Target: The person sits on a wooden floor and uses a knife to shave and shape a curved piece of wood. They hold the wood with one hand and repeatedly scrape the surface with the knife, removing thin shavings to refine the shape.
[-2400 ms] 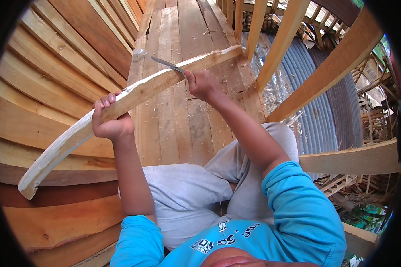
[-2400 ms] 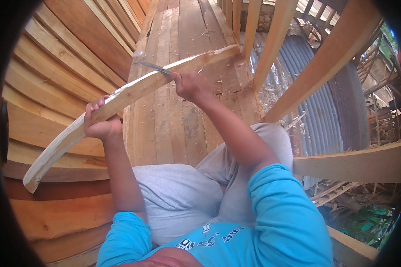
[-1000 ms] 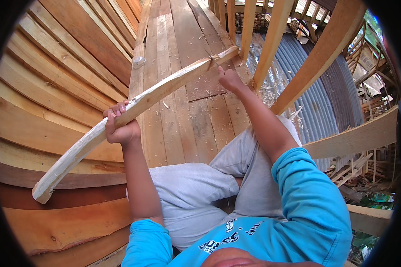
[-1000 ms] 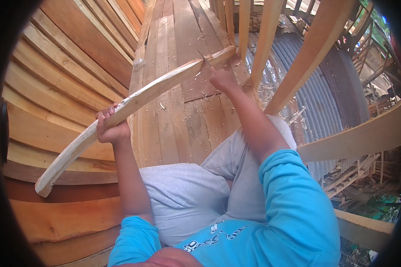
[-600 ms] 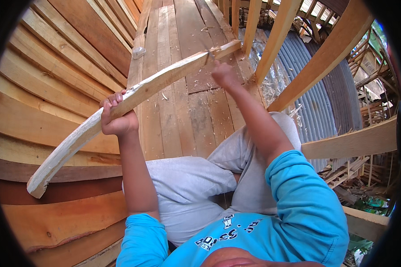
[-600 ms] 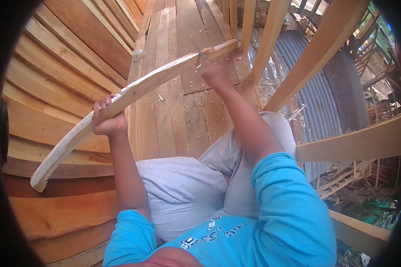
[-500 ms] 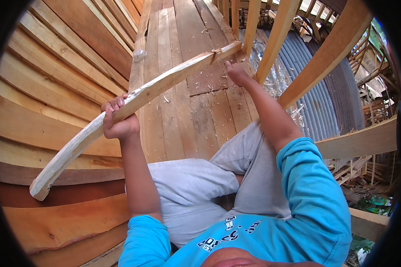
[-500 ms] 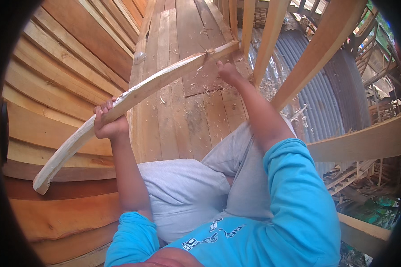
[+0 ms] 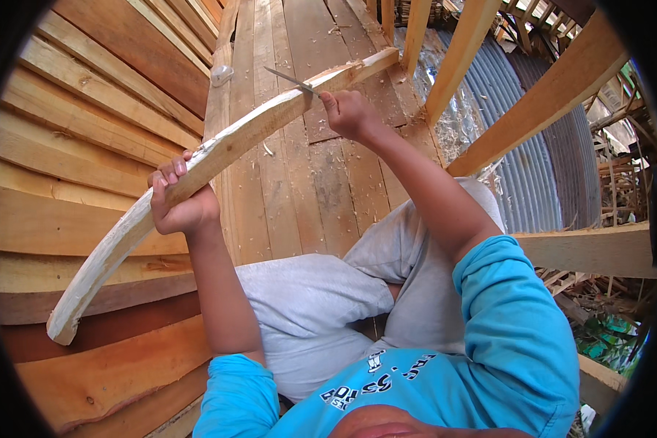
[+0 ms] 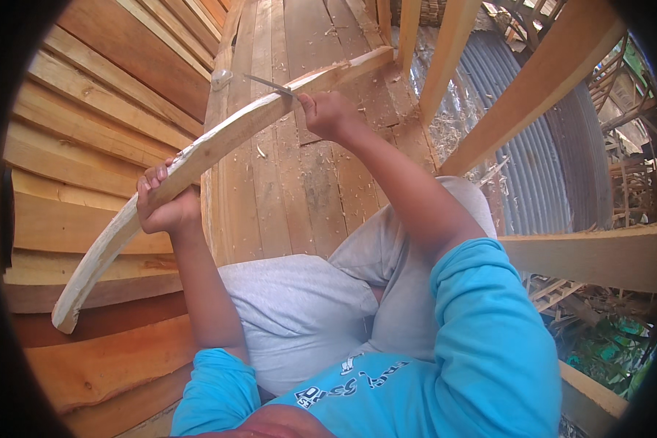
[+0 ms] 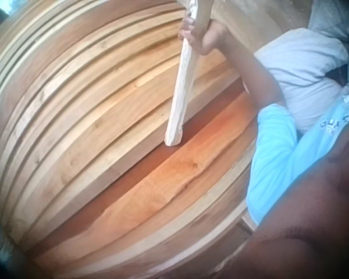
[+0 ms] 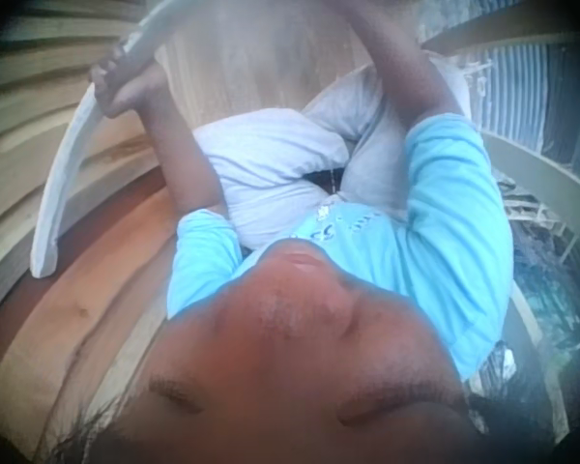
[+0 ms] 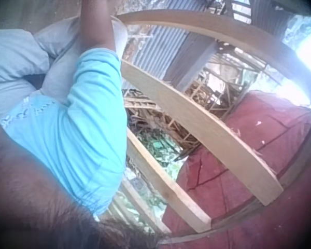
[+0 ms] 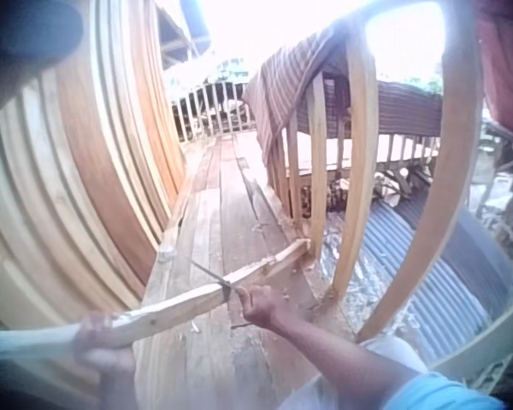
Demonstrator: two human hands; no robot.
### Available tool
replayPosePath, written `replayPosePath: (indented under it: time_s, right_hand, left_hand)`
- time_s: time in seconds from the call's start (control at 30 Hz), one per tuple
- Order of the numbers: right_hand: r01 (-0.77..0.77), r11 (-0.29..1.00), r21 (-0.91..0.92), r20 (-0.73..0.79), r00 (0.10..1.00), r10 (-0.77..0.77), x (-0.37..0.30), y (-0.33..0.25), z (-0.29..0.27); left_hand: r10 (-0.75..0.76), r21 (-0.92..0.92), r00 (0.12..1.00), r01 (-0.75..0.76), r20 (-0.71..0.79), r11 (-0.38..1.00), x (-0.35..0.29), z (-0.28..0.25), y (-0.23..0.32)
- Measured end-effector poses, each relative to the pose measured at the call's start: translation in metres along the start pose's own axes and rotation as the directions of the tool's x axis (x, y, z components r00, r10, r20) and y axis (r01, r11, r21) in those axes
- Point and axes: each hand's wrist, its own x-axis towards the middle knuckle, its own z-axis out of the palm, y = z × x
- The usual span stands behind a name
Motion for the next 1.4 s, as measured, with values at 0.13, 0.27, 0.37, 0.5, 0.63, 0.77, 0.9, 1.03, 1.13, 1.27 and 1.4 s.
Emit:
replayPosePath:
  time_s: [0.13, 0.27, 0.37, 0.5, 0.63, 0.77, 0.9, 1.03, 1.13, 1.27, 1.4]
  right_hand:
    - [-0.028, 0.998, -0.056, -0.042, 0.999, 0.026, -0.005, -0.003, 0.006]
    - [-0.105, 0.992, -0.075, -0.018, 0.994, 0.104, -0.01, 0.001, 0.007]
    - [-0.106, 0.983, -0.15, -0.004, 0.994, 0.106, -0.009, 0.011, 0.006]
    - [-0.152, 0.972, -0.181, 0.011, 0.988, 0.156, -0.011, 0.002, 0.009]
    - [-0.47, 0.877, -0.094, -0.042, 0.882, 0.468, 0.004, 0.057, -0.008]
    - [-0.428, 0.877, -0.217, 0.156, 0.872, 0.464, 0.032, 0.077, -0.027]
    - [-0.535, 0.837, -0.111, 0.183, 0.817, 0.547, 0.015, 0.085, -0.023]
    - [-0.543, 0.839, -0.035, 0.22, 0.815, 0.536, 0.004, 0.072, -0.033]
    - [-0.534, 0.845, 0.008, 0.196, 0.83, 0.523, 0.003, 0.043, -0.03]
    - [-0.241, 0.97, -0.018, 0.269, 0.934, 0.237, -0.002, -0.067, -0.012]
    - [-0.188, 0.981, -0.047, 0.057, 0.98, 0.191, 0.009, -0.011, -0.001]
  left_hand:
    - [0.0, 0.001, 1.0, 0.0, -0.004, 1.0, 0.0, -0.003, 0.004]
    - [-0.012, -0.019, 1.0, 0.011, -0.028, 1.0, -0.002, -0.005, 0.003]
    - [-0.027, -0.036, 0.997, 0.024, -0.073, 0.999, -0.003, -0.003, 0.0]
    - [-0.025, -0.04, 0.996, 0.022, -0.085, 0.999, -0.001, -0.005, 0.002]
    - [-0.004, -0.076, 1.0, 0.004, -0.008, 0.997, 0.001, -0.008, -0.009]
    - [0.028, -0.089, 0.998, -0.022, 0.059, 0.996, 0.006, -0.029, -0.004]
    - [0.03, -0.063, 0.997, -0.025, 0.075, 0.998, 0.004, -0.019, -0.011]
    - [0.042, -0.016, 0.976, -0.04, 0.212, 0.999, 0.006, -0.023, -0.006]
    - [0.01, -0.004, 0.985, -0.01, 0.175, 1.0, 0.003, -0.016, -0.004]
    - [0.058, 0.017, 0.979, -0.062, 0.194, 0.998, 0.004, -0.026, 0.007]
    - [0.027, 0.029, 0.993, -0.03, 0.115, 0.999, -0.004, -0.02, 0.001]
